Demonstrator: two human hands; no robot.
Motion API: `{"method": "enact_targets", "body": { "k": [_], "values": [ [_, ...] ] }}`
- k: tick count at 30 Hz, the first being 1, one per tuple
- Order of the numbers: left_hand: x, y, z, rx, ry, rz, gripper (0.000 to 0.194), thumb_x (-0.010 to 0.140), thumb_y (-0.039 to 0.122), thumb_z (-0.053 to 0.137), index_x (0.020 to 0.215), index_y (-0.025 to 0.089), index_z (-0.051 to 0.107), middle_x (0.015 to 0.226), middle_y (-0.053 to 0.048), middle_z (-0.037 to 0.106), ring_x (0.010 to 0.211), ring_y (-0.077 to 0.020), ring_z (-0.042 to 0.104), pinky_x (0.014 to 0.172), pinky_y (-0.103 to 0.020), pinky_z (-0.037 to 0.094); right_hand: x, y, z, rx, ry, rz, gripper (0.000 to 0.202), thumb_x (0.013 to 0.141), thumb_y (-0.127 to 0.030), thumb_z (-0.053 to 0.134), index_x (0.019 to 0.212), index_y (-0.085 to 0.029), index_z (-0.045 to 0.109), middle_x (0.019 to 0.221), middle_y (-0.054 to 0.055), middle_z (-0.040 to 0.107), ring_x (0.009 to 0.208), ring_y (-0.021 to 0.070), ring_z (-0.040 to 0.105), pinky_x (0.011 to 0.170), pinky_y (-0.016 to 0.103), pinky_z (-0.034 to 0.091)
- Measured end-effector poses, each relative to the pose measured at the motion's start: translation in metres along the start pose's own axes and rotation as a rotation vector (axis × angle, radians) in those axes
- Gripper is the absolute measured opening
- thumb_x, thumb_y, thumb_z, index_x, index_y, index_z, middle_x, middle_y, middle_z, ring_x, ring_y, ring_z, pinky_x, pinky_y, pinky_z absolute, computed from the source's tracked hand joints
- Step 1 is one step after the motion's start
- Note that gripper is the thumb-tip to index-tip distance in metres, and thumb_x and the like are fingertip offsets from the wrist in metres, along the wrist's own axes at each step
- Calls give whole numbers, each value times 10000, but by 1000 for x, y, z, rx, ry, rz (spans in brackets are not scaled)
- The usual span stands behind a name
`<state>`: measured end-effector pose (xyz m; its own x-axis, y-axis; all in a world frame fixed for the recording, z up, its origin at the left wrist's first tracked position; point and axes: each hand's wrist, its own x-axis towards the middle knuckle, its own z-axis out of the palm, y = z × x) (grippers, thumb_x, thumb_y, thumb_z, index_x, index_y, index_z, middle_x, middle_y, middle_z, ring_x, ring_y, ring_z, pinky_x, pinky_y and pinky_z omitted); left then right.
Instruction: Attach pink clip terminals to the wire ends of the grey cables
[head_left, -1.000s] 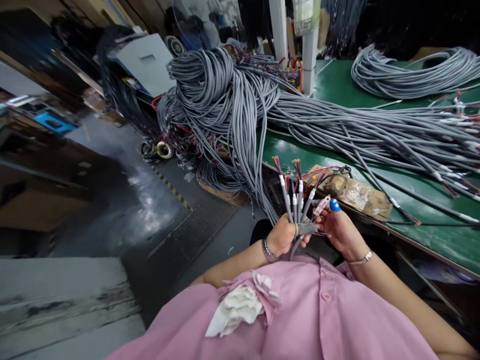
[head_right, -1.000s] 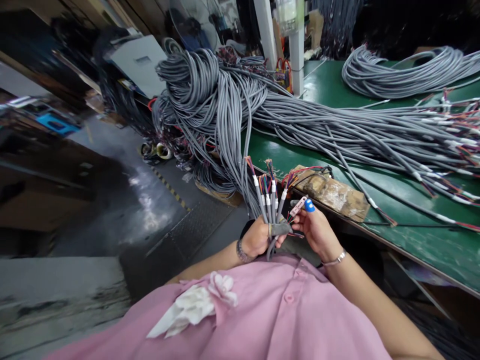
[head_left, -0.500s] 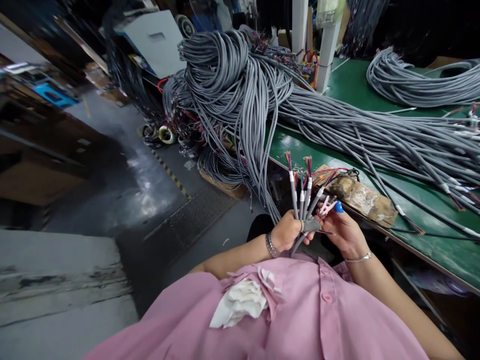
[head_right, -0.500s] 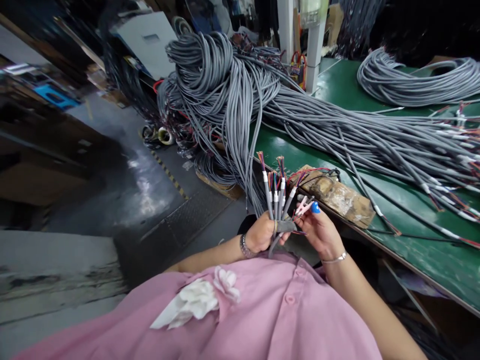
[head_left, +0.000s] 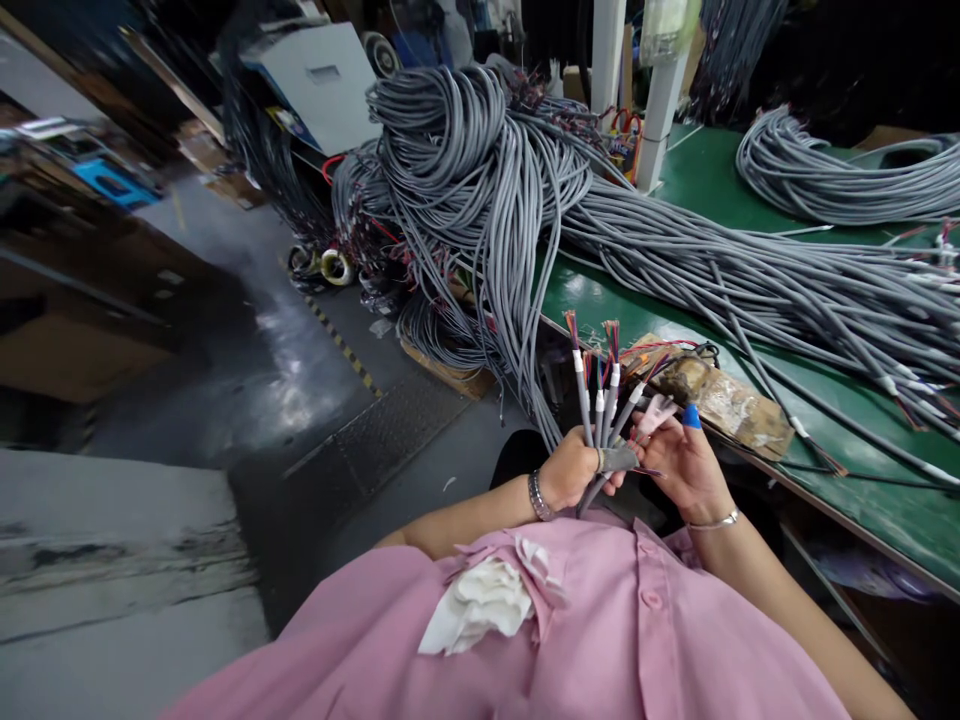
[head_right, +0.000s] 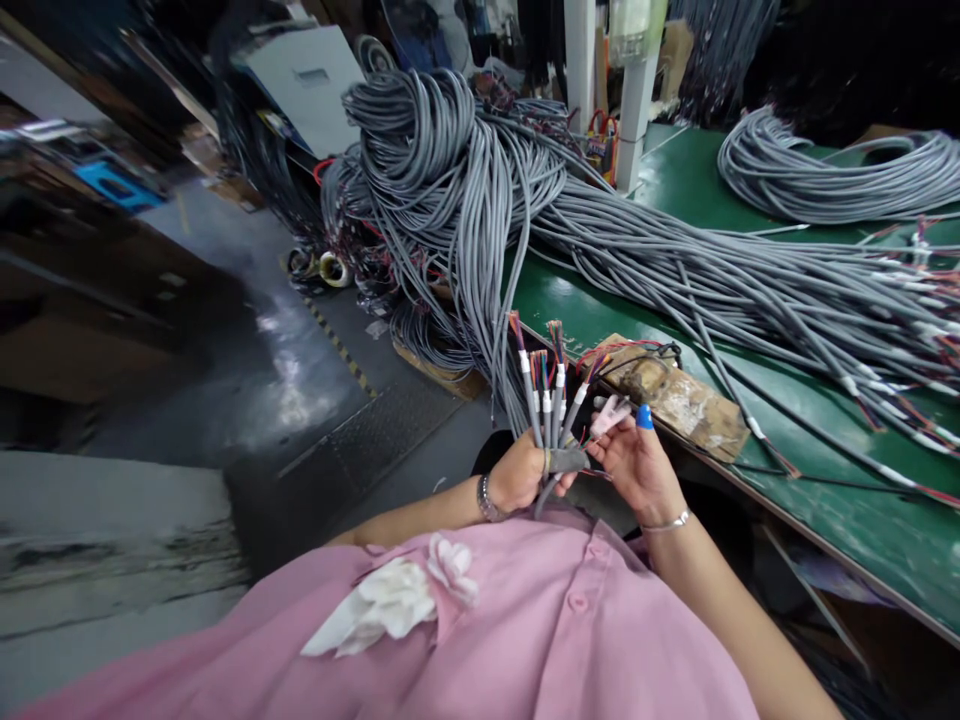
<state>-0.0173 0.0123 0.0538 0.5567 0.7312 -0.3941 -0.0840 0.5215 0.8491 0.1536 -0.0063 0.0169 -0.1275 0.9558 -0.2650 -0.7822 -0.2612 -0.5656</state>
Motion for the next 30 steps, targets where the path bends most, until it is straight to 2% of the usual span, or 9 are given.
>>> {"method": "enact_targets", "body": {
  "k": [2,4,8,12,18,24,30],
  "values": [
    [-3,-3,-1,-24,16,28,370,606,442,785,657,109,632,487,-7,568,388,-90,492,386,-205,396,-1,0,2,-9,20,-3,391,781,-622,620,878,-250,691,928,19,707,725,150,619,715,303,537],
    [-5,-6,-1,-54,36,70,361,615,436,785,646,113,626,504,-11,576,399,-94,503,391,-207,396,-3,-1,6,-50,57,-37,312,802,-541,649,863,-238,690,920,18,700,722,136,612,697,276,531],
    [-8,-7,2,-72,99,154,359,630,432,784,619,119,607,520,-15,586,417,-94,513,409,-208,399,-6,1,11,-169,108,-120,176,819,-384,681,834,-209,679,793,10,655,680,124,577,637,247,500],
    [-8,-5,5,-69,134,172,334,641,418,782,676,117,639,522,-13,588,432,-100,521,407,-207,393,-9,2,13,-246,125,-146,251,829,-443,650,799,-194,664,755,19,627,649,128,546,615,263,467],
    [-1,-12,1,-57,92,211,299,713,402,730,658,121,643,566,-28,610,464,-94,530,423,-201,383,-9,1,17,-267,106,-149,249,849,-433,625,809,-190,665,705,12,612,619,128,537,614,274,452],
    [3,-18,-3,-45,88,224,276,733,396,710,713,125,656,586,-29,623,476,-98,541,439,-205,393,-3,7,8,-223,106,-200,375,861,-535,573,817,-182,693,735,34,643,645,132,564,620,265,470],
    [4,-19,1,-4,104,221,282,741,409,697,713,133,646,578,-21,620,470,-96,538,456,-211,410,6,9,6,-46,143,-117,316,763,-518,708,845,-214,720,832,30,701,706,134,615,624,243,490]
  ]
}}
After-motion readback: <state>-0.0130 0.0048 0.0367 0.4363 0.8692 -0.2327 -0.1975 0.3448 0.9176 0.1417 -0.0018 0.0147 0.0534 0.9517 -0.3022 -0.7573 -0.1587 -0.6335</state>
